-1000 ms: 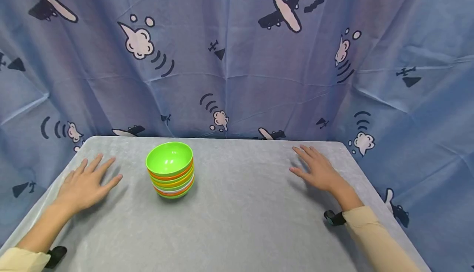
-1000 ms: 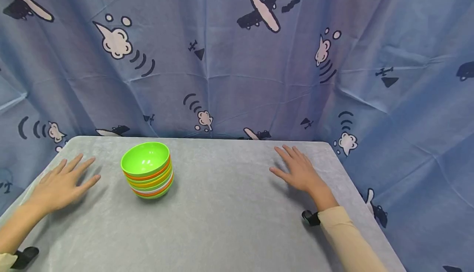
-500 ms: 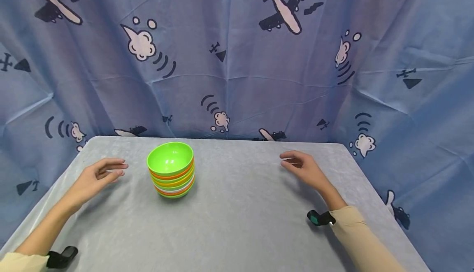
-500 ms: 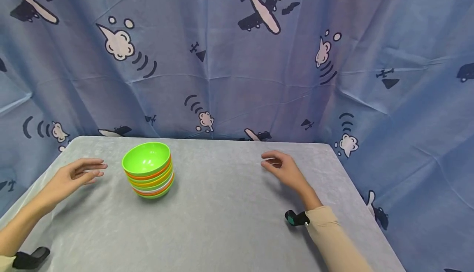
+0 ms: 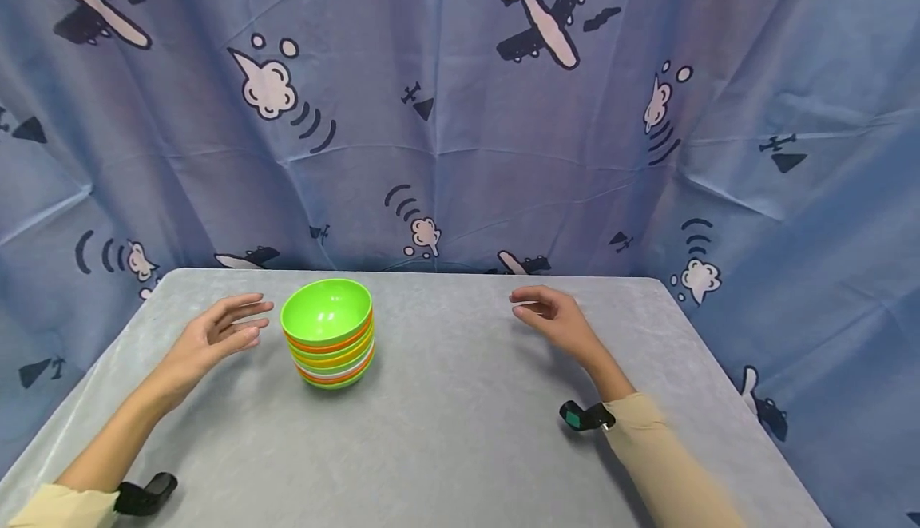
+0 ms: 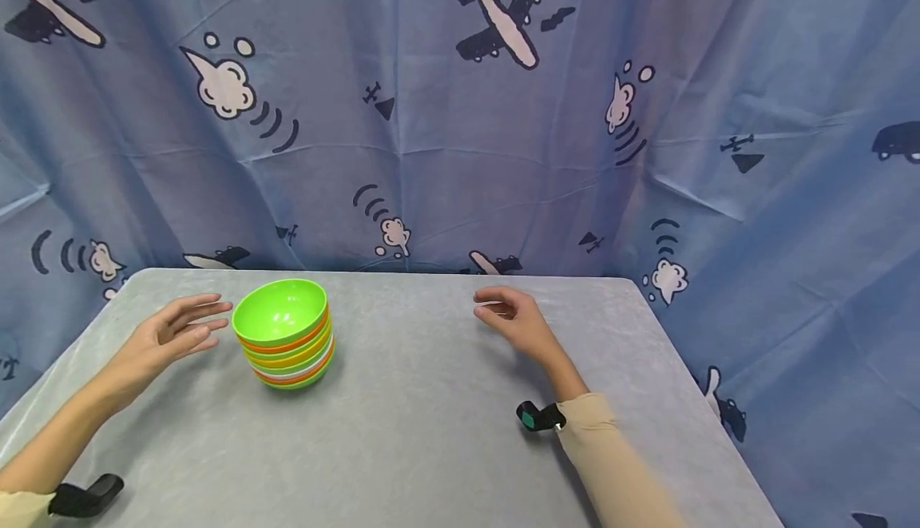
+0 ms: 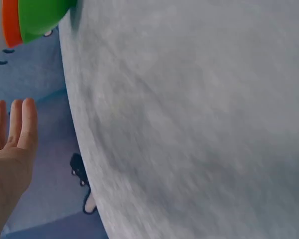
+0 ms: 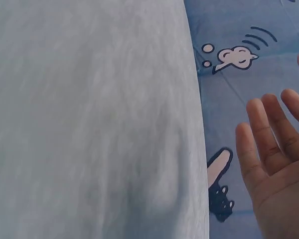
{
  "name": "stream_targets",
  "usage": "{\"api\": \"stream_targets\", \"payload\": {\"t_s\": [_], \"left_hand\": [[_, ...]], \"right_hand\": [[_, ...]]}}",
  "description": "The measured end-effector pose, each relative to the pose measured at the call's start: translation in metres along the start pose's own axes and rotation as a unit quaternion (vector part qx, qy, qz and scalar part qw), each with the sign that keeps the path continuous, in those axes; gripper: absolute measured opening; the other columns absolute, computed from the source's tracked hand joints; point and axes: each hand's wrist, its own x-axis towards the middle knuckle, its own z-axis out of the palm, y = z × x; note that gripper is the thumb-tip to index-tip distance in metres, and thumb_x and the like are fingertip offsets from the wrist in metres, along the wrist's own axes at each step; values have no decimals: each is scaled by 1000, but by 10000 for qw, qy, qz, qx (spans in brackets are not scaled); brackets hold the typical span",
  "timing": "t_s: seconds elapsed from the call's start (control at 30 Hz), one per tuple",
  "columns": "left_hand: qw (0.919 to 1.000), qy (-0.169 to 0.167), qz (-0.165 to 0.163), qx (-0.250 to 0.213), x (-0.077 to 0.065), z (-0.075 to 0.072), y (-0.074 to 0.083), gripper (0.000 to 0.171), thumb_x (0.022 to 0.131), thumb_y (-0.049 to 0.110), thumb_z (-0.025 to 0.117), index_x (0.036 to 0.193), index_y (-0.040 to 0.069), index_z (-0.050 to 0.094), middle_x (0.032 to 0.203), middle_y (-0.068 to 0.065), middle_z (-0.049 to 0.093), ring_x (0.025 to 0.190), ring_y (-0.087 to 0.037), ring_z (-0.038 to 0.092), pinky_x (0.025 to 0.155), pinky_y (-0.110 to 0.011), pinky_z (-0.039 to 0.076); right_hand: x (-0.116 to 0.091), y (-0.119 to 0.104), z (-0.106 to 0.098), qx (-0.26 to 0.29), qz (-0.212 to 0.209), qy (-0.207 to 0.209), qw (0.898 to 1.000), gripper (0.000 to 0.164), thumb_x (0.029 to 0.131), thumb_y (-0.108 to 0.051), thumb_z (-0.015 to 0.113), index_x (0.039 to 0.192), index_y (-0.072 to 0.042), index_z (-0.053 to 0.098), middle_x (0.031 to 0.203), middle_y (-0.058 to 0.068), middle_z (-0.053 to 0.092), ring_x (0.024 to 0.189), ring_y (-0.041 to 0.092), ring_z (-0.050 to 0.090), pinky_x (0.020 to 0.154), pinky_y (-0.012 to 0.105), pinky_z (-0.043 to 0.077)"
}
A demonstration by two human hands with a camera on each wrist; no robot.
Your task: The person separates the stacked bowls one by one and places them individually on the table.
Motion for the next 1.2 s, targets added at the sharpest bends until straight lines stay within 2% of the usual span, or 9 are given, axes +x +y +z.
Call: {"api": "stream_targets", "payload": {"t_s": [0.17,0.27,0.37,0.47,0.67,0.9,1.07,1.2], "left_hand": [[9998,-195,79,42,6,9,5,57,105,5,56,157,9,34,155,-21,38,132,-13,49,97,-22,47],[9997,-235,81,54,10,14,7,60,104,4,57,158,8,32,157,-24,33,133,-9,46,97,-22,47],[9998,-218,43,23,15,19,8,63,102,4,59,158,6,30,158,-24,31,133,-12,44,97,-23,47],[9998,-202,46,-3,18,22,10,65,101,3,61,158,5,30,158,-21,32,133,-14,44,96,-23,48],[9996,-254,79,-24,22,26,11,69,98,1,64,158,4,31,157,-21,34,129,-12,48,97,-23,48],[9990,-411,167,-88,24,28,15,72,96,0,67,158,3,30,156,-17,36,132,-8,45,103,-23,42],[9984,-482,216,-214,24,32,13,74,95,-2,68,158,3,29,154,-14,40,132,-9,46,103,-22,42],[9982,-481,247,-272,25,36,10,76,93,-3,70,158,2,30,152,-12,42,131,-9,47,102,-22,43]], "right_hand": [[10,-6,12,164,121,-177,9996,37,99,-16,70,133,-3,63,130,13,64,118,30,62,96,35,52],[16,-11,21,344,144,-374,9986,39,99,-15,70,134,-1,62,132,15,62,119,32,61,97,39,51],[23,-16,28,437,155,-527,9975,40,98,-14,71,135,-1,61,133,17,61,119,33,61,97,39,52],[30,-19,35,462,106,-624,9969,40,98,-13,70,135,-2,61,133,17,61,118,33,61,96,37,52],[39,-23,54,581,3,-776,9953,43,99,-12,70,139,-3,58,136,16,59,118,33,61,94,36,53],[50,-35,78,880,-213,-1007,9908,49,97,-12,71,143,-3,55,141,23,54,123,39,57,98,40,51],[56,-45,96,1045,-297,-1181,9870,54,97,-11,71,147,-6,51,144,16,53,127,36,54,102,38,48],[60,-55,111,1193,-403,-1270,9839,59,96,-9,72,150,-6,48,146,14,51,130,33,53,105,42,45]]}}
